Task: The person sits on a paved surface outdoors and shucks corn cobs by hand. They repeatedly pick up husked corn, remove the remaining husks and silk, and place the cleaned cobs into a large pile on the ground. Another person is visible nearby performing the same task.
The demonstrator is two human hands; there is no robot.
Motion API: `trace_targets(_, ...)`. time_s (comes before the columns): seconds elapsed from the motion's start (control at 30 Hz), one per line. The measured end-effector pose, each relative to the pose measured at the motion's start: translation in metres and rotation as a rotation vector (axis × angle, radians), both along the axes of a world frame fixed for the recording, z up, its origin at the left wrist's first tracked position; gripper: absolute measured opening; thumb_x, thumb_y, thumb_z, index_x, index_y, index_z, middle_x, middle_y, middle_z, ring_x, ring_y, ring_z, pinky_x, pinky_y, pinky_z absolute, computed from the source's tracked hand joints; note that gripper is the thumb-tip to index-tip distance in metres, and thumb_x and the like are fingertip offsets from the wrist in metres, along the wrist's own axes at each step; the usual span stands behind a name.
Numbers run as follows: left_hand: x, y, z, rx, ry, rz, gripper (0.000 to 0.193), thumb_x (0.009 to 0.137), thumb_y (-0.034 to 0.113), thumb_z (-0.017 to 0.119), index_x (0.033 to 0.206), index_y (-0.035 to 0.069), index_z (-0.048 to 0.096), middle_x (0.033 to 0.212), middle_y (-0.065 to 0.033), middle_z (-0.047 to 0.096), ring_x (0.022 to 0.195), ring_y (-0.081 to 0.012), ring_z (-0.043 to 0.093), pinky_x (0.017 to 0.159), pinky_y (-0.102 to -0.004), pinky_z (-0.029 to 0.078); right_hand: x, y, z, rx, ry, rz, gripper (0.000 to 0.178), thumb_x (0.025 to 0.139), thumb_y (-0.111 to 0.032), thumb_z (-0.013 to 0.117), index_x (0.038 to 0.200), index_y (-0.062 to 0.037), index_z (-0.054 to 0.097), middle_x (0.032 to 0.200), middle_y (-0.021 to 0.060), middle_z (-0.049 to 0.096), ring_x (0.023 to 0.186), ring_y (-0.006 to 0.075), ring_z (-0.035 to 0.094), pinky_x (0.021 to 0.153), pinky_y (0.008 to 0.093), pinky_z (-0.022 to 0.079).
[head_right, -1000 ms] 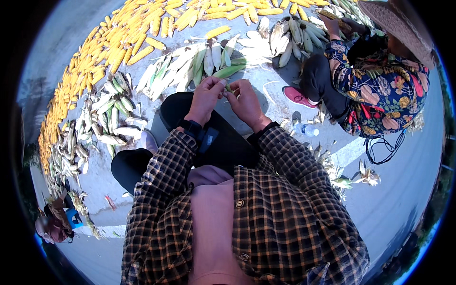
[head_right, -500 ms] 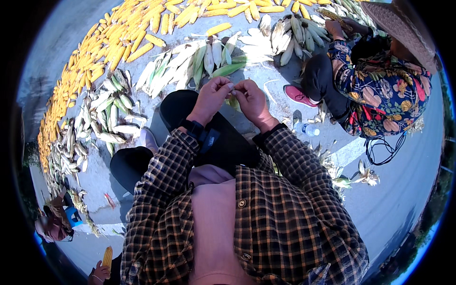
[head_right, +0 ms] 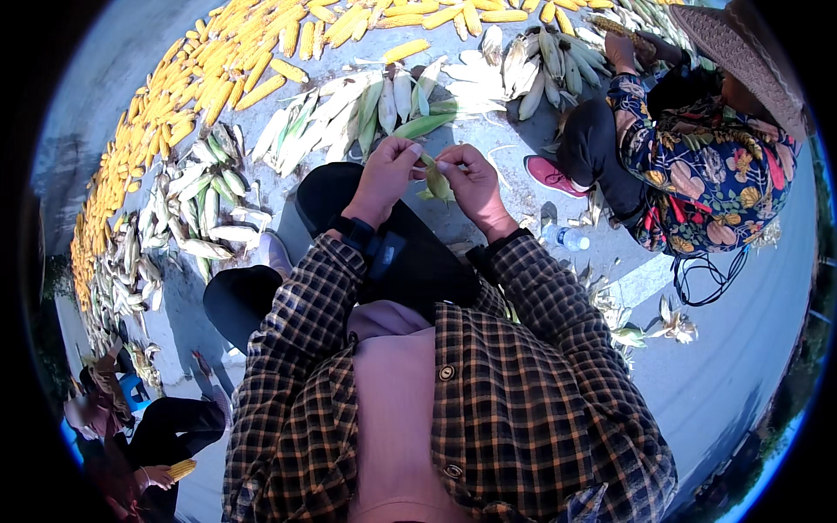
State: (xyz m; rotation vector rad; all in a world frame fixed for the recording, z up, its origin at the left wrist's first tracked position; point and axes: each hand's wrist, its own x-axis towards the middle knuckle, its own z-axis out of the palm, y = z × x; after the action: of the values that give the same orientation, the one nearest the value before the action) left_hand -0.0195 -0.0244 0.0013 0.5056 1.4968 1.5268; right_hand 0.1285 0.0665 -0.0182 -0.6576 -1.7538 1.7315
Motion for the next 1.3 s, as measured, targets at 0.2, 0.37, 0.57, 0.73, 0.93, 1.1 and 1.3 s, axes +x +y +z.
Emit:
trace_targets(0.2,-0.002,0.001,0.009,-0.024,-0.015,0.043,0.017,0.104,0.018,0.049,0.108,0.002,0.053,0.103,-0.0083,0.064,0.088,-0.0150,0.063,0.078,-0.0288,0.055,0.008,0.004,0.003,-0.192,0.034,0.001,0.004,0.099,-0.008,0.057,0.099,-0.0035,0.057,0.099,0.0035,0.066,0.086,0.0097,0.057,0.081,0.0253,0.048)
trace_targets(0.37,-0.003,0.001,0.009,0.006,-0.084,0.109,0.015,0.106,0.016,0.043,0.110,0.002,0.049,0.109,-0.0133,0.067,0.090,-0.0170,0.064,0.079,-0.0300,0.056,0.033,0.002,-0.014,0.095,-0.225,0.208,0.005,0.097,-0.010,0.058,0.097,-0.0054,0.056,0.085,0.0043,0.063,0.080,0.0150,0.059,0.075,0.0299,0.048)
trace_targets(0.57,-0.006,-0.001,0.012,-0.022,-0.028,0.145,0.015,0.106,0.016,0.042,0.109,0.001,0.048,0.103,-0.0134,0.068,0.088,-0.0176,0.065,0.077,-0.0293,0.056,0.067,-0.007,-0.044,0.553,-0.685,0.350,0.012,0.090,-0.014,0.061,0.098,-0.0065,0.057,0.090,0.0187,0.064,0.087,0.0418,0.063,0.074,0.0496,0.049)
trace_targets(0.73,-0.005,0.005,0.014,-0.028,-0.017,0.148,0.014,0.106,0.015,0.043,0.108,0.002,0.048,0.102,-0.0133,0.068,0.085,-0.0169,0.066,0.074,-0.0293,0.056,0.113,0.000,-0.086,0.515,-0.915,0.317,0.012,0.089,-0.015,0.061,0.098,-0.0076,0.057,0.088,0.0188,0.065,0.086,0.0413,0.064,0.073,0.0490,0.049)
trace_targets(0.93,-0.010,0.000,0.007,0.030,-0.054,0.195,0.013,0.105,0.015,0.044,0.107,0.002,0.048,0.099,-0.0123,0.067,0.082,-0.0161,0.064,0.072,-0.0292,0.056,0.101,0.005,-0.087,0.430,-0.967,0.323,0.018,0.090,-0.019,0.063,0.100,-0.0056,0.058,0.090,0.0209,0.067,0.087,0.0421,0.064,0.075,0.0480,0.050)
trace_targets(1.1,0.005,0.013,-0.002,0.106,0.090,0.147,0.010,0.101,0.014,0.051,0.099,0.004,0.048,0.084,-0.0092,0.068,0.060,-0.0103,0.055,0.052,-0.0282,0.045,0.086,0.013,-0.092,0.376,-0.412,0.104,0.031,0.088,-0.006,0.068,0.116,-0.0016,0.057,0.106,0.0113,0.065,0.100,0.0217,0.062,0.086,0.0342,0.050)
trace_targets(1.3,0.011,0.008,-0.014,0.160,-0.052,0.087,0.010,0.101,0.013,0.051,0.100,0.004,0.048,0.079,-0.0067,0.066,0.060,-0.0110,0.058,0.052,-0.0278,0.048,0.021,-0.010,-0.040,0.276,-0.394,0.211,0.056,0.089,-0.006,0.063,0.142,-0.0034,0.044,0.134,0.0133,0.054,0.122,0.0233,0.053,0.099,0.0352,0.042)
